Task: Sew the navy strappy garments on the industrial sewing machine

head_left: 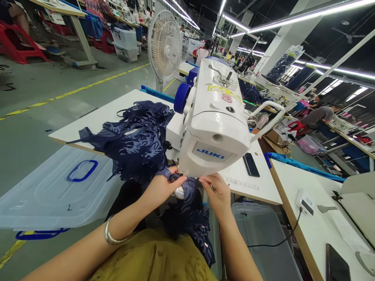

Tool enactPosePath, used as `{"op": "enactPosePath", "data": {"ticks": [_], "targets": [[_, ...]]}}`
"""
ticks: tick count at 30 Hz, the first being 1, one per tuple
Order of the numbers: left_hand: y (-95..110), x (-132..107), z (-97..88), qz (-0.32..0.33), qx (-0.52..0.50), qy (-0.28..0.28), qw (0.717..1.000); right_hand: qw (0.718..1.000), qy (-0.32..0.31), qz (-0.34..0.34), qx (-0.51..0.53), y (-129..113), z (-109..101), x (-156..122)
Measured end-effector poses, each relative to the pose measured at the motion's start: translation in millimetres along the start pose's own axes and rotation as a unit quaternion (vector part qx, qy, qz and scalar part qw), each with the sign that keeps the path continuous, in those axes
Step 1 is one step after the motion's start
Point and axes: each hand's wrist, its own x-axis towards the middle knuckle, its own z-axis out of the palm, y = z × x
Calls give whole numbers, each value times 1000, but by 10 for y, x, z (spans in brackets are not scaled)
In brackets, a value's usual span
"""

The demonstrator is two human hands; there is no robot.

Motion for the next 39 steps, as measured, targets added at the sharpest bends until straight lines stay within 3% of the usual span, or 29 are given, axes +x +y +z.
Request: {"op": "enactPosePath", "data": {"ticks": [3, 8, 17, 22, 29, 35, 39], "targets": [[6, -2, -1, 3, -6, 1, 1000, 999, 26, -26, -34, -15, -16, -22], [13, -3, 7, 17, -20, 1, 1000, 990, -8, -111, -84, 28, 120, -92], [-83, 34, 18, 34, 5, 19, 999, 965, -11, -187, -181, 41, 230, -95], [-62, 35, 15, 38, -21, 10, 999, 966, 6, -198, -165, 36, 275, -76], [-16, 37, -1, 32, -41, 0, 999, 993, 18, -92, -67, 14, 322, -46], [-4, 31, -14, 24, -44, -4, 999, 998, 31, -51, -5, 25, 340, -44], [22, 37, -24, 18, -53, -11, 998, 999, 13, 37, 28, 32, 331, -8]]}}
